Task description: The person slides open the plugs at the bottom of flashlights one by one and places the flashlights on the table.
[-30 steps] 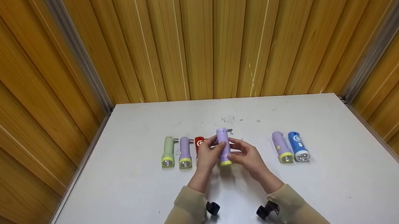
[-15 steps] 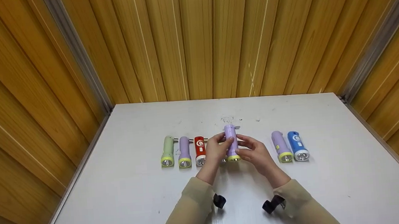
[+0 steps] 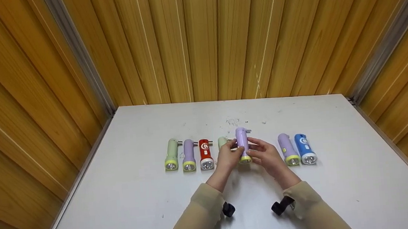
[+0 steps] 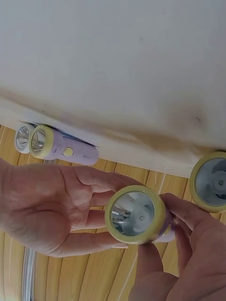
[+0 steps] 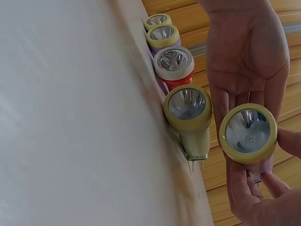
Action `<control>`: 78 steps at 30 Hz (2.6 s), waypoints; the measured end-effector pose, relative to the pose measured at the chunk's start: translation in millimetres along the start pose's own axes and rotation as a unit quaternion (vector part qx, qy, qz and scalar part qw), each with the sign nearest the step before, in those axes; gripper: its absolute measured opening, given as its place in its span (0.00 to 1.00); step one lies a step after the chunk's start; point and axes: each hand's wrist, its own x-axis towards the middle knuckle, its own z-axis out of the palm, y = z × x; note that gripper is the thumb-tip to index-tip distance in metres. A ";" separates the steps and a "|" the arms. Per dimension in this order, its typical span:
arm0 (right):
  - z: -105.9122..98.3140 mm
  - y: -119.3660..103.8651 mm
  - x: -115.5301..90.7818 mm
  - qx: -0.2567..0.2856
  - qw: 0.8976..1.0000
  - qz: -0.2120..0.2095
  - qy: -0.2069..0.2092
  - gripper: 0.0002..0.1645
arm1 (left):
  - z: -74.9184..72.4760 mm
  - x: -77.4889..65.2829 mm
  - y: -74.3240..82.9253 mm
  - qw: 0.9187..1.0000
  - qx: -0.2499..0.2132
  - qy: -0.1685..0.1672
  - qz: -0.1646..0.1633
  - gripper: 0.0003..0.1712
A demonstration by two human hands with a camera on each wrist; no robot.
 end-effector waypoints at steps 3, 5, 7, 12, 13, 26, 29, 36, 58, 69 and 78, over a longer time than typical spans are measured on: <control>-3.7 2.9 3.8 0.001 1.000 0.004 0.001 0.38 | 6.0 -4.4 -0.7 1.000 0.025 0.000 0.016 0.28; -6.2 4.6 5.7 0.006 1.000 0.007 -0.001 0.38 | 9.9 -7.5 -0.4 0.998 0.052 -0.002 0.024 0.28; -8.7 6.2 7.3 0.008 1.000 0.009 -0.004 0.39 | 13.6 -10.3 0.0 0.996 0.085 -0.005 0.027 0.27; -12.9 9.0 9.6 0.008 1.000 0.016 -0.009 0.38 | 21.3 -16.1 1.7 0.986 0.158 -0.010 0.045 0.27; -13.4 9.4 9.7 0.010 1.000 0.016 -0.013 0.39 | 22.7 -16.9 2.0 0.985 0.168 -0.010 0.047 0.27; -17.0 12.4 14.6 -0.035 0.999 0.028 -0.017 0.37 | 39.5 -18.7 5.6 0.973 0.230 -0.023 -0.025 0.35; -16.8 13.9 15.8 -0.055 0.998 0.030 -0.010 0.35 | 42.0 -18.6 5.7 0.971 0.233 -0.024 -0.039 0.35; -14.4 13.8 15.5 -0.077 0.997 0.031 -0.002 0.33 | 45.7 -18.7 5.2 0.969 0.245 -0.021 -0.039 0.36; -10.0 13.1 13.1 -0.133 0.991 0.009 -0.006 0.30 | 46.2 -18.1 5.7 0.959 0.278 -0.027 -0.039 0.36; -13.6 13.4 14.4 -0.144 0.989 0.024 0.000 0.29 | 47.1 -17.6 10.4 0.957 0.275 -0.062 -0.074 0.38; -15.3 9.3 9.7 -0.145 0.989 0.006 -0.013 0.30 | 46.5 -17.9 15.1 0.954 0.289 -0.045 -0.061 0.37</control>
